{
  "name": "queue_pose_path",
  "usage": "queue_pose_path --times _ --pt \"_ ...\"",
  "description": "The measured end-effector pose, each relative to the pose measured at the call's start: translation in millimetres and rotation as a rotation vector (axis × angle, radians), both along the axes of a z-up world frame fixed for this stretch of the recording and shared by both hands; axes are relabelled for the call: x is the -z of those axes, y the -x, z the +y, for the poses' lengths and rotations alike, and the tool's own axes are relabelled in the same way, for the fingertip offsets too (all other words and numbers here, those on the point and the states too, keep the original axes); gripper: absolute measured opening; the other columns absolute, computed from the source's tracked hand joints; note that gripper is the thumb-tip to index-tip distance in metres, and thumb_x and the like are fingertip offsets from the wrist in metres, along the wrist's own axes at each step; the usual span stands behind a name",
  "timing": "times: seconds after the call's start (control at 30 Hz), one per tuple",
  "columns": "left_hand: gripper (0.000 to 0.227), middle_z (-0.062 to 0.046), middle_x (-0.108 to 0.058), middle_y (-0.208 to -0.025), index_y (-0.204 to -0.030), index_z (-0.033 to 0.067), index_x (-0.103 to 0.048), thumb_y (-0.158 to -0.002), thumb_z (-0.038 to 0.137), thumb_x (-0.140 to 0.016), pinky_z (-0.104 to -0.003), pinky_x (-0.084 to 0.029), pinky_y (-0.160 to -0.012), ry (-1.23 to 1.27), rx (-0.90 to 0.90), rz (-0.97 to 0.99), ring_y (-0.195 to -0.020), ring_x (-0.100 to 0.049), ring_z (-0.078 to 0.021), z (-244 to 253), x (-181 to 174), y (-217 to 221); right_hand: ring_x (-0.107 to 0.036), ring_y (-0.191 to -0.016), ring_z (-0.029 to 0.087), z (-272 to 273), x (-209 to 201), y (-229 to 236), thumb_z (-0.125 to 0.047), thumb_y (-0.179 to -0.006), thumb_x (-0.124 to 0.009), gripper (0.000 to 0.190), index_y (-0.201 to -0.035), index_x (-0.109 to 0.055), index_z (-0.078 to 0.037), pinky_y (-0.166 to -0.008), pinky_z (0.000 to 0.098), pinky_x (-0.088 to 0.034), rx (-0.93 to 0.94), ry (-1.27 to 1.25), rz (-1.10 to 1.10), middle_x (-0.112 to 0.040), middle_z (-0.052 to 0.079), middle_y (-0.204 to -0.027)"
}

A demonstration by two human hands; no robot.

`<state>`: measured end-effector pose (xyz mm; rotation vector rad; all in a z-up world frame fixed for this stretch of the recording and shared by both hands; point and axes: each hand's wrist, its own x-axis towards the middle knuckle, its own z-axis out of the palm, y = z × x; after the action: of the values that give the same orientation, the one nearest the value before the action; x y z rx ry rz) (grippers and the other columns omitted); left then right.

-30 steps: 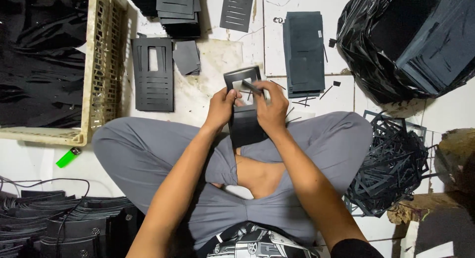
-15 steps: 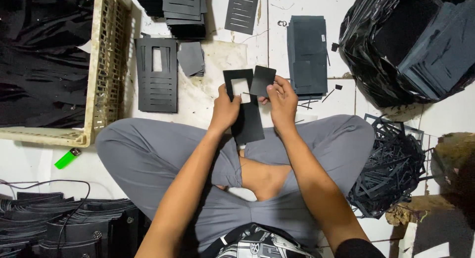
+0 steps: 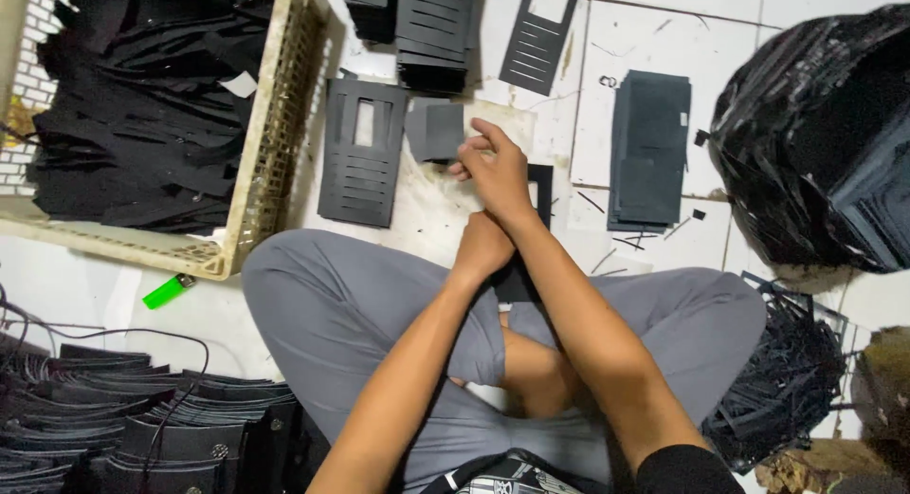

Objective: Removing inner cutouts from pre-cut material pieces for leather goods assembly

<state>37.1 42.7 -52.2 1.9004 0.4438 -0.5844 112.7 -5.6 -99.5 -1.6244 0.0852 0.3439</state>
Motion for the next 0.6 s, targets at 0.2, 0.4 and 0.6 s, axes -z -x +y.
queue_pose_path --times 0.2,0.4,0.6 --pt "0.042 -0.038 -0.068 -0.102 -0.124 -0.0132 -0.062 -0.092 0.013 -0.053 -0.066 -0.056 -0.084 0.084 -0.023 0.011 -0.105 -0.064 -0.0598 5 -9 2 -0.076 -0.086 0.028 -24 -51 11 -0.015 -0.088 -0.075 0.026 -0.113 -0.076 -0.012 -0.069 0.0334 -0.062 -0.076 0.565 -0.334 -0.075 0.010 -0.100" --pt "0.041 -0.032 -0.072 -0.111 -0.131 0.0000 -0.066 -0.105 0.021 -0.043 -0.063 -0.051 -0.097 0.080 -0.045 -0.058 -0.113 -0.065 -0.0535 1 -21 2 -0.071 -0.094 0.040 -134 -62 38 -0.013 -0.091 -0.075 0.026 -0.115 -0.074 -0.004 -0.077 0.0430 -0.058 -0.049 0.714 -0.279 -0.071 0.019 -0.104" --pt "0.032 -0.020 -0.076 -0.100 -0.114 0.0145 -0.076 -0.106 0.030 -0.049 -0.053 -0.053 -0.094 0.340 -0.026 -0.146 -0.108 -0.070 -0.0418 -12 32 2 -0.072 -0.096 0.020 -168 -47 72 -0.019 -0.102 -0.061 0.033 -0.130 -0.061 -0.002 -0.087 0.0311 -0.058 0.118 0.082 0.186 -0.073 0.012 -0.110"
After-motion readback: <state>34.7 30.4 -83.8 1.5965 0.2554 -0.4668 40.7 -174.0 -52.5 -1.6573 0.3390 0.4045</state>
